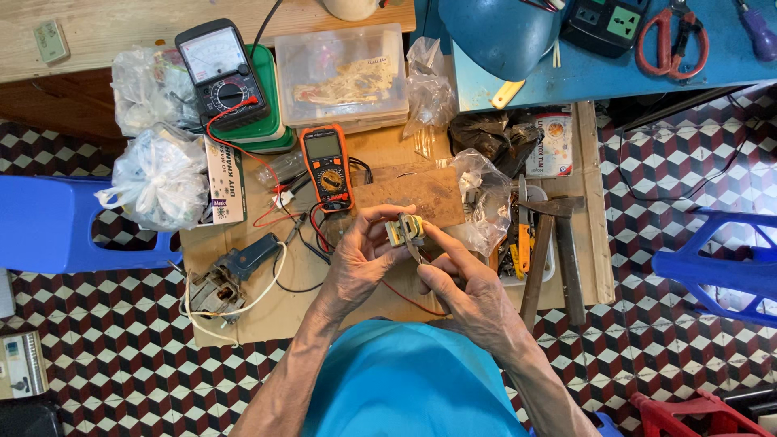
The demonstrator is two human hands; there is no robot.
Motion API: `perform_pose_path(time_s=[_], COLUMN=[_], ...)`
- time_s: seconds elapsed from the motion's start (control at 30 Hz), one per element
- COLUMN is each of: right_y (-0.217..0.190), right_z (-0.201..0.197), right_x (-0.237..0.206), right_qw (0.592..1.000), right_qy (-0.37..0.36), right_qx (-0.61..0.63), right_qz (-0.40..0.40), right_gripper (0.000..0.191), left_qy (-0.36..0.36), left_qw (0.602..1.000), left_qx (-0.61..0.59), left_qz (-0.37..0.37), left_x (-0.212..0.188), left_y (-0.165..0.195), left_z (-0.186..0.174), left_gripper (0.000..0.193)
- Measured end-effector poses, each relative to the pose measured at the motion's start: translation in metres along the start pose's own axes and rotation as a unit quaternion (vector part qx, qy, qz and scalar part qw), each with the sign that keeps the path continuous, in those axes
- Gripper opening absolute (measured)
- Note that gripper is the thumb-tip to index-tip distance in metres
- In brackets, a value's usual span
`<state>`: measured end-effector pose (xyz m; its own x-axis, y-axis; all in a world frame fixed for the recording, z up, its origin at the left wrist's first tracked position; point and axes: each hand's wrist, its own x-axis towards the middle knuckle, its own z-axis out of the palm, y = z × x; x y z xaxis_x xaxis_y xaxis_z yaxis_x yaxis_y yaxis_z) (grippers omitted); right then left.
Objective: The person sits at a cluttered workbench and repairs a small electrical component, holding it in one hand while working on it with pliers and tapping it with a hammer. They repeatedly reposition and turn the component over, prying at its parts and adjusting it between tool passes.
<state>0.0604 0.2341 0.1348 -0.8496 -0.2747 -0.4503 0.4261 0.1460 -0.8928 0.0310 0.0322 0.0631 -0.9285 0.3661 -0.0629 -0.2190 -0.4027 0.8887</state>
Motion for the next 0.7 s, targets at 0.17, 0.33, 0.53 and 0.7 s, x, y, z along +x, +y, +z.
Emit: perform_pose_path(time_s=[0.17,0.33,0.53,0.7], right_y=[0.004,0.011,0.018,0.018], right_z=[0.004,0.009,0.004,0.006], right_x=[0.0,-0.001,0.003,0.005], right_qw=[0.998,0.999,0.986,0.977], right_qy=[0.007,0.041,0.057,0.085], right_qx=[0.065,-0.006,-0.099,-0.16], right_qz=[0.017,-0.008,-0.122,-0.113], right_gripper=[0.062,0.059,0.053,0.052], left_qy=[0.019,0.044,0.028,0.054], left_qw=[0.999,0.992,0.999,0.996], left_qx=[0.047,0.107,-0.003,-0.007], left_qz=[-0.004,-0.04,-0.034,-0.066], left_x=[0.001,-0.002,-0.003,-0.006], left_y=[0.005,0.009,-0.001,-0.008], left_z=[0.003,0.005,0.006,0.008], left_gripper=[0.046,0.043,0.046,0.048])
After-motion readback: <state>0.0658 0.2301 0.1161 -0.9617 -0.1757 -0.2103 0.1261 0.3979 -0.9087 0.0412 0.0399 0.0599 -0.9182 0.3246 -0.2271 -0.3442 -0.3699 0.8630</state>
